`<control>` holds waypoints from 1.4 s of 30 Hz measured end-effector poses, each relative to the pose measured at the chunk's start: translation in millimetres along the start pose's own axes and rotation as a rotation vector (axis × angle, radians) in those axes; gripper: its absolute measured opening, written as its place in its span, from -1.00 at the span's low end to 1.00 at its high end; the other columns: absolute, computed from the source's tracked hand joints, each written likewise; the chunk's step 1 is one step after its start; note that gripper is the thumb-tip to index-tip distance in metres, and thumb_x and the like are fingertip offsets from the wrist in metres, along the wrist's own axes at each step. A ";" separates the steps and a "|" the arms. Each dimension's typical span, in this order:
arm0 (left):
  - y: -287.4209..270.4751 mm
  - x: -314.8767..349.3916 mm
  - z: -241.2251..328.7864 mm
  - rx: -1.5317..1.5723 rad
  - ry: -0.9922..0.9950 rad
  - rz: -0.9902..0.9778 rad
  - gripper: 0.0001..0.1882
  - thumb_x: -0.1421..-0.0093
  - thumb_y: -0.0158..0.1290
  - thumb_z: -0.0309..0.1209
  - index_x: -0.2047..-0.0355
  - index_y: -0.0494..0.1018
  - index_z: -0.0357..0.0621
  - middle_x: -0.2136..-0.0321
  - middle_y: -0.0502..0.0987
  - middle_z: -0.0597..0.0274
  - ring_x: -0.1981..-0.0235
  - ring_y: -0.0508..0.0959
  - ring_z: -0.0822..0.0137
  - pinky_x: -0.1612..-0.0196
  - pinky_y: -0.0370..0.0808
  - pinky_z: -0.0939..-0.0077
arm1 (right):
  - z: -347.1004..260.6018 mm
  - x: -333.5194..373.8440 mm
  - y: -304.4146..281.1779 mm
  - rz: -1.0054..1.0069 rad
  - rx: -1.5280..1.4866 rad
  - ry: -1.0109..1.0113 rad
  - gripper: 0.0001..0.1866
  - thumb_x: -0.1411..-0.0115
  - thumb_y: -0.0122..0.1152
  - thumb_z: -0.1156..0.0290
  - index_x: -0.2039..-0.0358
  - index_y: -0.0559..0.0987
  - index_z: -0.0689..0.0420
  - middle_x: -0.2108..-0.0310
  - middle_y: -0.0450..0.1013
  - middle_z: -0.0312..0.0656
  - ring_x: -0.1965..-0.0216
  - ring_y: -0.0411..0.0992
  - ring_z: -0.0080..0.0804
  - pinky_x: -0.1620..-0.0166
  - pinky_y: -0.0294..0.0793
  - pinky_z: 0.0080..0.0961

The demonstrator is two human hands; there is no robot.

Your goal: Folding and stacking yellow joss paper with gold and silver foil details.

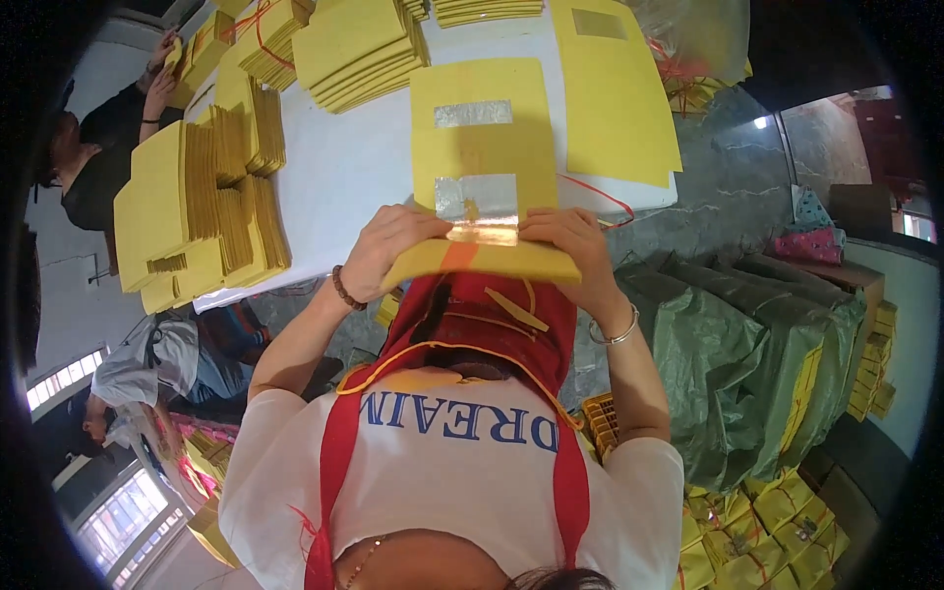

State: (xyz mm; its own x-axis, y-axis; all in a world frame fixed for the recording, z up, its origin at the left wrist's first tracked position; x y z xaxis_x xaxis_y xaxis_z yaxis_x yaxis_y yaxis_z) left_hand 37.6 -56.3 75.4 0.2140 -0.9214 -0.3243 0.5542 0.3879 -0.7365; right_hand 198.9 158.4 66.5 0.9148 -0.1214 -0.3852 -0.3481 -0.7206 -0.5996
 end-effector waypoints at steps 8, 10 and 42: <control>8.7 -17.2 -10.6 0.338 -0.726 0.066 -0.78 -0.17 0.01 -0.34 0.26 0.44 -0.23 0.61 0.43 0.04 0.61 0.42 0.22 0.50 0.35 0.45 | 2.7 -13.3 20.9 0.190 -0.579 0.578 -0.59 -0.12 0.18 0.47 0.01 0.38 0.26 0.16 0.45 -0.20 0.16 0.38 -0.60 0.15 0.38 -0.59; 11.1 -17.6 -14.7 0.420 -0.826 0.055 -0.77 -0.16 0.03 -0.35 0.24 0.43 -0.24 0.64 0.42 0.09 0.65 0.39 0.34 0.54 0.32 0.51 | 2.6 -16.2 23.6 0.233 -0.605 0.578 -0.52 -0.11 0.18 0.48 -0.05 0.32 0.26 0.11 0.42 -0.18 0.15 0.38 -0.58 0.12 0.37 -0.60; 11.1 -52.2 18.8 -0.408 -0.061 0.195 -0.51 0.00 0.14 -0.38 0.01 0.36 -0.08 -0.01 0.31 0.04 -0.05 0.25 0.00 -0.04 0.18 0.14 | 17.2 -25.2 29.1 0.203 -0.291 0.690 -0.55 -0.05 0.23 0.39 0.03 0.47 0.23 0.17 0.50 -0.01 0.20 0.48 -0.41 0.15 0.42 -0.54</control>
State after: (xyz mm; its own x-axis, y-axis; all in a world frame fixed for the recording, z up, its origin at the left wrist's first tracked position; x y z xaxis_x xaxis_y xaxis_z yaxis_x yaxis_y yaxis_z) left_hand 47.6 -4.3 95.4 0.3366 -0.8253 -0.4535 0.1393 0.5199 -0.8428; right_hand 162.2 152.1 46.7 0.7925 -0.5991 0.1139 -0.5421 -0.7776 -0.3186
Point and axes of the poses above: each hand's wrist, its own x-axis away from the middle knuckle, its own y-axis out of the palm, z = x × y, the point moved 1 cm from there along -x, towards the middle knuckle
